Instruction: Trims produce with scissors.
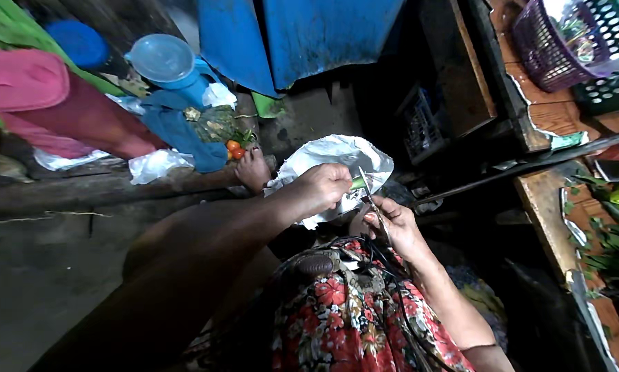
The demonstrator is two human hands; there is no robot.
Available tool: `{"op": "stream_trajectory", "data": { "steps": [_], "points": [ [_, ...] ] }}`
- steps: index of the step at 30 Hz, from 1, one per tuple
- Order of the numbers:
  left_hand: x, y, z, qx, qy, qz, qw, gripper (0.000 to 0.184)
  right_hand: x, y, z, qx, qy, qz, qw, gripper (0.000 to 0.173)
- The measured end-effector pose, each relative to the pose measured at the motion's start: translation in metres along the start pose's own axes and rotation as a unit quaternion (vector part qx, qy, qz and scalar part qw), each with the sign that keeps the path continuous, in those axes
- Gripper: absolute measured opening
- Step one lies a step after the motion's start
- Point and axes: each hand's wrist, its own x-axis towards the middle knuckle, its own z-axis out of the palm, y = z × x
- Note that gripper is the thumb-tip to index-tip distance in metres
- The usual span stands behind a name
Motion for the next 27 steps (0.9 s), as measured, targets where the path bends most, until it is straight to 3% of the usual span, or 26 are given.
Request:
{"op": "stream_trajectory", "data": {
  "steps": [6, 12, 18, 24, 27],
  "points": [
    [0.002, -0.008, -0.001, -0.033, 0.021, 0.029, 0.999, 0.024, -0.001, 0.004, -0.001, 0.026, 0.016, -0.004, 1.0, 0.03],
    [0.002, -0.008, 0.0, -0.024, 0.035, 0.043, 0.998, 0.025, -0.002, 0.007, -0.003, -0.064, -0.023, -0.013, 0.998, 0.047],
    [0.005, -0.01, 0.006, 0.013, 0.014, 0.049, 0.999, 0.025, 0.001, 0.003, -0.002, -0.045, -0.013, -0.007, 0.999, 0.037],
    [0.0, -0.014, 0.006, -0.05, -0.006, 0.05, 0.997, 0.021, -0.001, -0.009, 0.003, -0.031, -0.01, 0.04, 0.999, 0.04],
    [0.005, -0.028, 0.009, -0.109, -0.003, 0.09, 0.99, 0.016, -0.003, -0.02, 0.002, -0.033, -0.019, 0.012, 0.999, 0.037]
  ]
}}
